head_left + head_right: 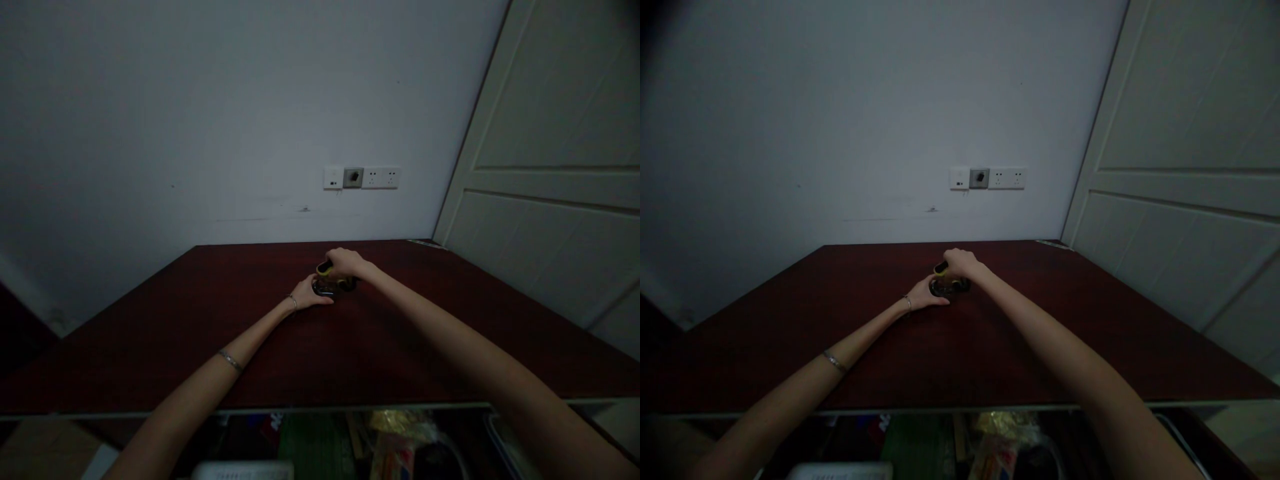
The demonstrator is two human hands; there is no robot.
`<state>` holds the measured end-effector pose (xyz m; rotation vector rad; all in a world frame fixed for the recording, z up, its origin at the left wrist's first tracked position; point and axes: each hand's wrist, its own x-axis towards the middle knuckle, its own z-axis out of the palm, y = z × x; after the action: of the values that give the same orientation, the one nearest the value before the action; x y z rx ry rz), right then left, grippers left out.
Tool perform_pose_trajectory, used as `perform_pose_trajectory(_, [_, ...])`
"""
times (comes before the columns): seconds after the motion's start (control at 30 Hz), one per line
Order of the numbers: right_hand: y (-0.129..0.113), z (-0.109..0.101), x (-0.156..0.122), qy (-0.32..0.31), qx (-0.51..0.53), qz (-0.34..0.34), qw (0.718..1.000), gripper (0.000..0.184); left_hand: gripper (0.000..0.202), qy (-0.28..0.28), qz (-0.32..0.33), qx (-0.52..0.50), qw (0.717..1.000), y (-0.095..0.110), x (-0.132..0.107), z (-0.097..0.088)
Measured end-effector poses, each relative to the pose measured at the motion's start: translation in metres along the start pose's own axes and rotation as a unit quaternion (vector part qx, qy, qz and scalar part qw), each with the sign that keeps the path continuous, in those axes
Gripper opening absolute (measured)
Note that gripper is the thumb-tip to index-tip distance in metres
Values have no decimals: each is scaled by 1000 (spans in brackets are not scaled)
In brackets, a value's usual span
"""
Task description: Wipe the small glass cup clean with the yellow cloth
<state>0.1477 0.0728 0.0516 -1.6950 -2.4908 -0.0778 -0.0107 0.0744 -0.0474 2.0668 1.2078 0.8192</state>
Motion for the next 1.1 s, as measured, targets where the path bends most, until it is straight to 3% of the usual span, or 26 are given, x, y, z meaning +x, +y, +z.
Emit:
perform_pose_trajectory(0.07, [10, -4, -7, 86, -25, -50, 995, 32, 97, 8, -14, 10, 1000, -1, 0, 0])
perform_pose_trajectory(0.13, [15, -1, -13, 125, -60, -126, 982, 25, 97, 11, -19, 13, 1000, -2, 1, 1])
perform_pose_trajectory(0.27, [15, 17, -19, 103, -125, -302, 939, 17, 87, 5, -4, 17, 1000, -2, 0, 0])
perform_pose_trajectory(0.33, [13, 25, -21, 88, -143, -351, 921, 16, 90, 11, -7, 28, 1000, -3, 0, 0])
perform_pose_trajectory(0.53, [24, 29, -25, 89, -154, -373, 910, 19, 101, 11, -21, 35, 999, -6, 2, 1])
perform_pose_trajectory(0.83, [33, 44, -14, 173, -158, -429, 872, 24, 98, 16, -6, 65, 998, -10, 4, 2])
perform_pose_trajectory(1.1, [25, 46, -11, 103, -123, -417, 894, 14, 91, 15, -1, 65, 998, -10, 5, 2])
